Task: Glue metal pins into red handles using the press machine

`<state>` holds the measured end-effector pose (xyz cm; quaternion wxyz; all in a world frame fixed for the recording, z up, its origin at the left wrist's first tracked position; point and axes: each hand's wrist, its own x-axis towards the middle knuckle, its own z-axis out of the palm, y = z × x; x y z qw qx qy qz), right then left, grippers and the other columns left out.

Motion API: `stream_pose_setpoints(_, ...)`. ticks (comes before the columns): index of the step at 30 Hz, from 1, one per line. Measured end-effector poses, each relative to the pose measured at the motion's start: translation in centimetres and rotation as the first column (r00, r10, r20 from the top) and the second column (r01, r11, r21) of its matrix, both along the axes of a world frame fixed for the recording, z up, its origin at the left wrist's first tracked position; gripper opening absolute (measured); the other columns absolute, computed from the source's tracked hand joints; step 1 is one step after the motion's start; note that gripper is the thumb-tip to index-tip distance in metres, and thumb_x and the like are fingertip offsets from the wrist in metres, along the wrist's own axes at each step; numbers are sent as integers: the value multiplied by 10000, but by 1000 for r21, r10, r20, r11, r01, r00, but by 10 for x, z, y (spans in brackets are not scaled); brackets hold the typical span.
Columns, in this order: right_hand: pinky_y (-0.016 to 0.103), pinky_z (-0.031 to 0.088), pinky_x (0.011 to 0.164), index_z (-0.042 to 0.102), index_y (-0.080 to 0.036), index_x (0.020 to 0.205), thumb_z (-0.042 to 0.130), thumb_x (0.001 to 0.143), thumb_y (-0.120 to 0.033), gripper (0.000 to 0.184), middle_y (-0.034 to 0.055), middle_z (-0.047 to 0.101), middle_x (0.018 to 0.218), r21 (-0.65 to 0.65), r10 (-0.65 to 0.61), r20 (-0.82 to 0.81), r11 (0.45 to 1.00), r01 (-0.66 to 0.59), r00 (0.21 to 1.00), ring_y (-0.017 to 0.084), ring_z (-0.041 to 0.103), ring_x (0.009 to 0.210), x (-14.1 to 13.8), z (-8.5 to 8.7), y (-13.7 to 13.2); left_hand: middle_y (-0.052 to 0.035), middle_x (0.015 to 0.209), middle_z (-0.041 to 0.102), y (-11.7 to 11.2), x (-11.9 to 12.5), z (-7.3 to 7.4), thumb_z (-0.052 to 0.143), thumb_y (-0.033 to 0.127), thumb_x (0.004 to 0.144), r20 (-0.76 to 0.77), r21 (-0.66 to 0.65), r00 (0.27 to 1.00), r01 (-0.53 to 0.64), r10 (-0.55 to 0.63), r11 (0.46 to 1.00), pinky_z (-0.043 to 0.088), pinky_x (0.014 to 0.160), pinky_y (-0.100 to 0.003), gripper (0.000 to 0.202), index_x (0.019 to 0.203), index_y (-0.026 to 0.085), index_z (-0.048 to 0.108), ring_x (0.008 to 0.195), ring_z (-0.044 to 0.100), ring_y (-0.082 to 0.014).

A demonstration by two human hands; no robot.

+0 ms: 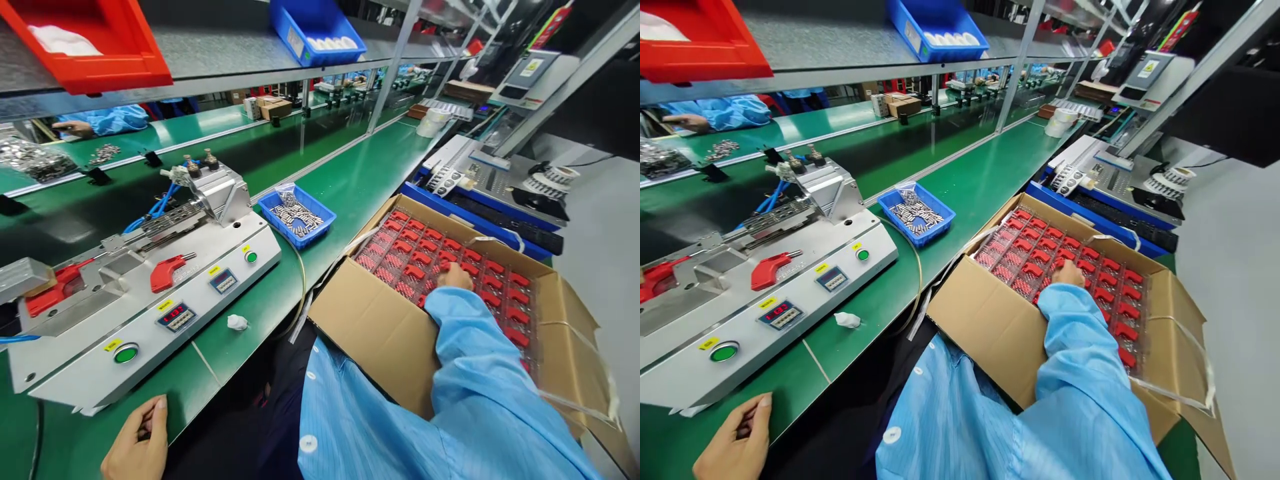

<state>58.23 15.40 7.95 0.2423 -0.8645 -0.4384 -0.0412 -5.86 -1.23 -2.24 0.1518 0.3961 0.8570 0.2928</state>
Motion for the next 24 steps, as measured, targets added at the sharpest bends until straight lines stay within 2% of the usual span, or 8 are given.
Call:
stream_pose_setpoints(4, 438, 518, 921, 733, -191, 959, 366, 1066, -666, 609, 185, 748, 928, 213, 201, -145, 963, -167, 969, 315, 699, 1027, -44, 12, 26, -28, 751, 739, -3, 7, 7, 593, 595, 840, 81, 69, 997, -12, 7, 998, 507, 684, -328, 383, 853, 241, 739, 729, 683, -250)
stream_pose_setpoints(7, 425, 563, 978, 761, -203, 1088, 372, 1020, -770, 691, 158, 763, 1118, 283, 566, -212, 816, -504, 797, 291, 709, 1109, -129, 7, 36, -41, 814, 761, 7, 35, 29, 617, 566, 882, 183, 202, 973, 105, -143, 974, 542, 749, -317, 367, 843, 226, 750, 789, 698, -238)
stream_pose_setpoints(8, 431, 564, 1013, 771, -218, 1091, 411, 1005, -781, 673, 142, 759, 1152, 306, 710, -230, 702, -643, 665, 285, 705, 1138, -165, 5, 34, -52, 867, 768, 12, 47, 39, 623, 555, 901, 221, 262, 946, 176, -237, 949, 552, 781, -318, 364, 861, 219, 756, 823, 700, -235)
stream_pose_setpoints(10, 478, 540, 1086, 768, -236, 1187, 458, 1031, -708, 586, 139, 734, 1242, 380, 942, -277, 287, -879, 188, 291, 679, 1209, -239, 0, 24, -72, 946, 759, 23, 71, 56, 627, 521, 947, 309, 351, 848, 320, -431, 880, 556, 784, -311, 350, 982, 206, 776, 840, 688, -219)
stream_pose_setpoints(12, 472, 527, 1115, 723, -243, 1319, 468, 1060, -633, 532, 145, 678, 1372, 434, 921, -325, -58, -899, -217, 284, 643, 1284, -305, -3, 7, -93, 1028, 742, 32, 90, 68, 640, 514, 968, 402, 440, 718, 393, -568, 808, 552, 751, -301, 405, 1182, 190, 755, 784, 655, -188)
stream_pose_setpoints(16, 463, 508, 1147, 642, -225, 1436, 403, 1085, -618, 579, 160, 610, 1467, 506, 759, -374, -315, -803, -534, 274, 587, 1371, -385, -9, -20, -85, 925, 721, 28, 100, 76, 663, 555, 983, 479, 487, 627, 392, -614, 780, 548, 776, -322, 457, 1212, 171, 760, 803, 635, -209)
stream_pose_setpoints(20, 443, 579, 1030, 700, -228, 1310, 492, 1071, -564, 462, 142, 709, 1247, 493, 723, -413, -333, -804, -553, 266, 692, 1156, -397, -15, -20, -106, 977, 741, 1, 88, 64, 672, 570, 979, 556, 464, 682, 221, -476, 858, 547, 873, -360, 456, 1149, 166, 794, 947, 662, -260)
stream_pose_setpoints(24, 389, 597, 828, 693, -249, 1061, 683, 988, -434, 200, 58, 681, 955, 527, 884, -451, 155, -836, -121, 220, 679, 876, -384, -37, 2, -125, 1067, 733, -17, 82, 44, 741, 567, 923, 733, 397, 636, -116, -239, 910, 556, 824, -338, 515, 1221, 147, 756, 947, 662, -247)
